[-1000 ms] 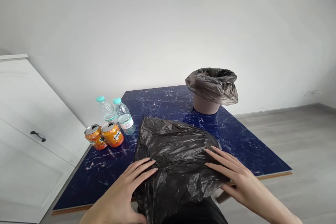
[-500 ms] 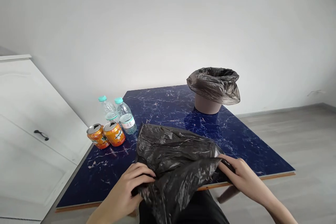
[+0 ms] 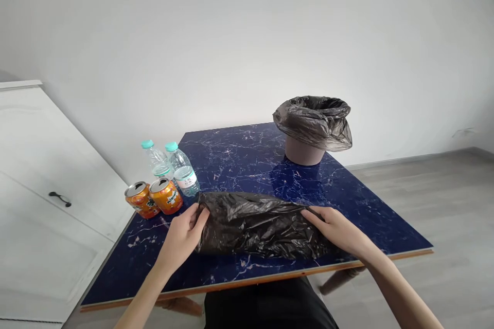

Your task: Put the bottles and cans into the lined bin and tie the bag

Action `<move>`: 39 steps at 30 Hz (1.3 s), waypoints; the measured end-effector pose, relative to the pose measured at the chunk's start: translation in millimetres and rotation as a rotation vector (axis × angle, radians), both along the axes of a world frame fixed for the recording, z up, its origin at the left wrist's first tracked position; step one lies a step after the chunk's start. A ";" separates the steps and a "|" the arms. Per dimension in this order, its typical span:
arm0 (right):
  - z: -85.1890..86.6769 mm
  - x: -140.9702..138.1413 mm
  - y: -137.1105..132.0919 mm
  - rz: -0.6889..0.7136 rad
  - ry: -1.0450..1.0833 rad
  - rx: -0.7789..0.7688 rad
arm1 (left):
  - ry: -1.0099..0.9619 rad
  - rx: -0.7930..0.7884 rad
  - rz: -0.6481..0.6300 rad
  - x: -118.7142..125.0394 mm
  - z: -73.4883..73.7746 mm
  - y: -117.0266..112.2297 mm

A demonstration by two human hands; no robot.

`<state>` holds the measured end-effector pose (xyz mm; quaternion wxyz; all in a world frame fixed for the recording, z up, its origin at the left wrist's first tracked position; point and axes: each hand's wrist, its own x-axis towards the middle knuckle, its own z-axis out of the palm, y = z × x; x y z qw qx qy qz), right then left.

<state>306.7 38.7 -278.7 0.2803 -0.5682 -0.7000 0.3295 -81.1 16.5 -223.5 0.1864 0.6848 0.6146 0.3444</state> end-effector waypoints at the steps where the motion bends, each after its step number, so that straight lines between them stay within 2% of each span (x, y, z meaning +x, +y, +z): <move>1: -0.2 -0.5 2.5 0.009 -0.016 -0.001 | 0.038 0.028 0.023 -0.1 0.9 2.5; 4: -3.2 -3.0 8.8 0.013 -0.045 0.012 | 0.219 0.179 0.113 1.9 4.2 6.5; 6: -6.0 -5.1 11.9 0.003 -0.051 0.030 | 0.326 0.407 0.135 8.7 8.2 4.0; 7: -7.1 -6.2 13.3 -0.001 -0.054 0.035 | 0.357 0.529 0.102 14.1 10.5 0.8; 9: -8.4 -7.7 15.6 -0.001 -0.063 0.040 | 0.392 0.664 -0.090 28.3 14.2 -8.4; 10: -8.6 -8.0 16.3 0.000 -0.068 0.044 | 0.412 0.658 -0.221 35.9 15.0 -13.6; 12: -7.6 -8.0 15.5 0.006 -0.082 0.049 | 0.474 0.542 -0.450 48.2 13.2 -22.3; 13: -6.3 -7.9 13.3 -0.007 -0.094 0.058 | 0.512 0.472 -0.531 51.6 10.7 -25.0; 15: -1.1 -8.5 4.2 -0.096 -0.121 0.116 | 0.579 0.366 -0.612 51.2 3.7 -26.3; 18: 14.3 -15.8 -20.3 -0.288 -0.136 0.328 | 0.615 0.297 -0.606 38.2 -5.7 -21.9; 19: 20.8 -20.7 -29.4 -0.306 -0.131 0.402 | 0.609 0.288 -0.584 33.8 -6.9 -20.2; 21: 32.4 -33.9 -44.5 -0.254 -0.105 0.513 | 0.575 0.278 -0.549 29.6 -5.6 -17.7; 24: 38.7 -57.8 -50.8 -0.060 -0.079 0.576 | 0.516 0.265 -0.535 37.7 1.0 -15.2; 27: 28.8 -78.2 -38.4 0.116 -0.113 0.571 | 0.501 0.197 -0.577 52.6 2.0 -9.8; 30: 11.9 -88.8 -21.8 0.246 -0.196 0.535 | 0.517 0.085 -0.609 56.1 -8.5 0.7; 35: -8.9 -85.5 -8.6 0.333 -0.330 0.476 | 0.571 -0.002 -0.582 29.2 -34.5 17.1; 39: -14.8 -76.4 -4.1 0.373 -0.354 0.403 | 0.613 0.027 -0.590 4.9 -43.0 19.8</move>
